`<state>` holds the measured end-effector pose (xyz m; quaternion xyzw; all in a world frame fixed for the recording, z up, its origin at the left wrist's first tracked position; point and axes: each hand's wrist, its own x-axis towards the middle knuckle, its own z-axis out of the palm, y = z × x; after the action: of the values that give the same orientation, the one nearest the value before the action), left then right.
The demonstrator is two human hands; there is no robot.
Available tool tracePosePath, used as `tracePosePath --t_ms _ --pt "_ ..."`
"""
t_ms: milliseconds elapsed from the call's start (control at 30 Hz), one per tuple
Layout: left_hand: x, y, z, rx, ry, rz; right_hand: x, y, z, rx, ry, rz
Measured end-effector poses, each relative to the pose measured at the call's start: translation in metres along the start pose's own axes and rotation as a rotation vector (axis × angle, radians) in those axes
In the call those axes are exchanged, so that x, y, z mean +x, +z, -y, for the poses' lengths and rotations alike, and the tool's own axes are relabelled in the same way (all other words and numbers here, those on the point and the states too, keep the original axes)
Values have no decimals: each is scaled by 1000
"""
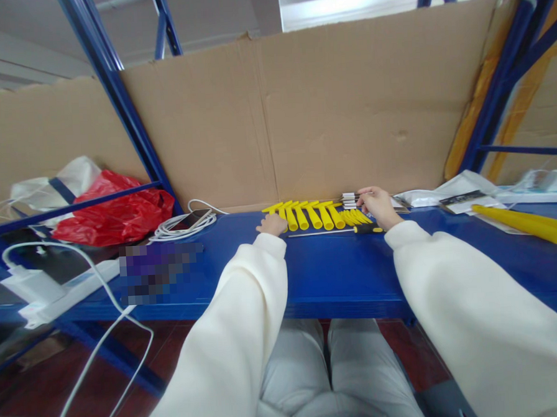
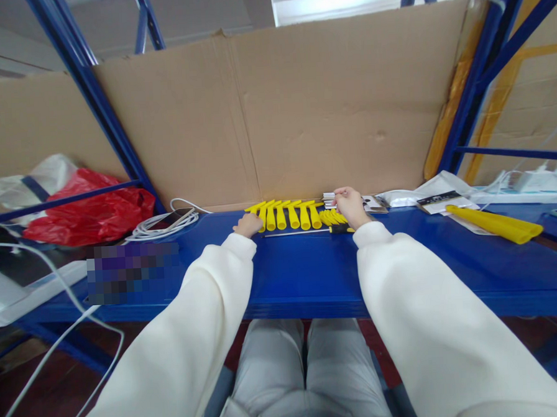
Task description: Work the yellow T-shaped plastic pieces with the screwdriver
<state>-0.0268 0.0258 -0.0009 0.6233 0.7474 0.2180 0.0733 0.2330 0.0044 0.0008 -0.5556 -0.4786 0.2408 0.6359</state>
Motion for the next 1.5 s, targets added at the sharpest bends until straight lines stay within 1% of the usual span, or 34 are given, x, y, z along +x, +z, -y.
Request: tracePosePath --t_ms 233,500,800,1033,1167,1267,1333,1400,1433,1500 --pt "4 3 1 11 9 -10 2 1 -3 -7 -5 26" --pt "3 4 3 61 65 21 0 3 0 -20 3 52" --pt "2 5 5 68 110 43 -5 3 2 -21 -5 79" --pt "3 4 5 36 64 56 -3 3 -3 -32 -29 124" --pt "3 4 6 18 53 30 -2 3 -6 -35 -62 157" --pt "3 4 7 2 57 6 -2 2 -3 -71 -60 153" --pt "4 4 7 -5 60 -1 -1 -5 2 -103 -90 141" --pt "4 5 8 -9 63 -10 1 -20 9 -154 -158 120" --pt "5 5 8 -11 67 -17 3 -31 13 -201 -188 82" --pt "5 6 8 -14 72 -29 10 -61 22 -357 -198 31"
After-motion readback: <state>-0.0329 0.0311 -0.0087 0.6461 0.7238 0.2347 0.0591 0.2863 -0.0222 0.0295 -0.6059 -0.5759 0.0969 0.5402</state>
